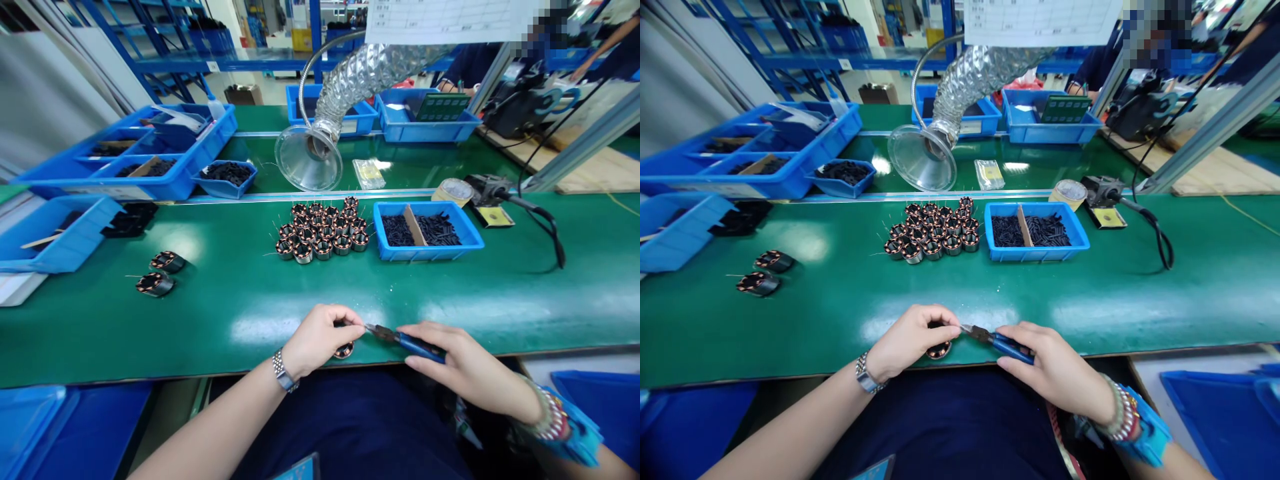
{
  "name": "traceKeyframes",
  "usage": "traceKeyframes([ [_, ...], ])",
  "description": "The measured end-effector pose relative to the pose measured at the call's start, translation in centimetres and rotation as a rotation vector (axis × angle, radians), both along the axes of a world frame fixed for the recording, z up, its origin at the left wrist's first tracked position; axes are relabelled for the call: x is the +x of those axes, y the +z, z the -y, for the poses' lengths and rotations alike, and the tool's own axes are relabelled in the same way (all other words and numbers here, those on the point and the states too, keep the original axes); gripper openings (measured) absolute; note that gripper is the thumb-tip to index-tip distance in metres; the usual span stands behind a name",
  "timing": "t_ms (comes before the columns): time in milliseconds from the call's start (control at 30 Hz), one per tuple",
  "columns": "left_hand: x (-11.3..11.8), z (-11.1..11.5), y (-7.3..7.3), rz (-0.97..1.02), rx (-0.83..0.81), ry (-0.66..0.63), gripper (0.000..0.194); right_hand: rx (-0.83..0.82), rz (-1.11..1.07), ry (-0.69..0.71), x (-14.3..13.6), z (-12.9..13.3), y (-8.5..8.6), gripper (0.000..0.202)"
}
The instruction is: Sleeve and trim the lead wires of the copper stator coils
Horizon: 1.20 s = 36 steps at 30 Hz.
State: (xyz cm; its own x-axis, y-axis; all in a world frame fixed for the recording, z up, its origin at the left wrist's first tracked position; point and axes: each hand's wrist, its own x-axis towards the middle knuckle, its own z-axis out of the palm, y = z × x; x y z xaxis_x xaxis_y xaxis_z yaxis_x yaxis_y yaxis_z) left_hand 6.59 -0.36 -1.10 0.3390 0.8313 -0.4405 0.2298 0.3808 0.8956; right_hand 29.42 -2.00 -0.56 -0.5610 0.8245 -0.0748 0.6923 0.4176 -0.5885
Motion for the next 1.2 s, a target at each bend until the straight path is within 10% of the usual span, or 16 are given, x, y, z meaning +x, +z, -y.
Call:
traceKeyframes([
  [167,-0.5,-0.2,0.0,-0.049,0.113,-0.008,0.022,-0.012,0.019,-0.031,0.8,-0.4,0.1,0.037],
  [300,-3.4,0.8,0.0,-0.213,0.467,0.060,0.053,0.322,0.243,-0.246,4.1,-1.2,-1.7,0.043],
  [567,-5.6,4.9,-1.4,-0.565,0.958,-0.173,0.024,0.759,0.557,-0.466,10.0,-3.6,-4.5,0.045],
  [833,-3.2,4.2,-1.7,-0.775,0.938,-0.249,0.015,0.802,0.154,-0.329,5.2,-3.2,-3.9,0.031],
  [1200,-9.2,-5.0,-2.1,-0.863,0.771,0.232,0.015,0.742,0.030,-0.267,3.9,-3.0,-4.2,0.031],
])
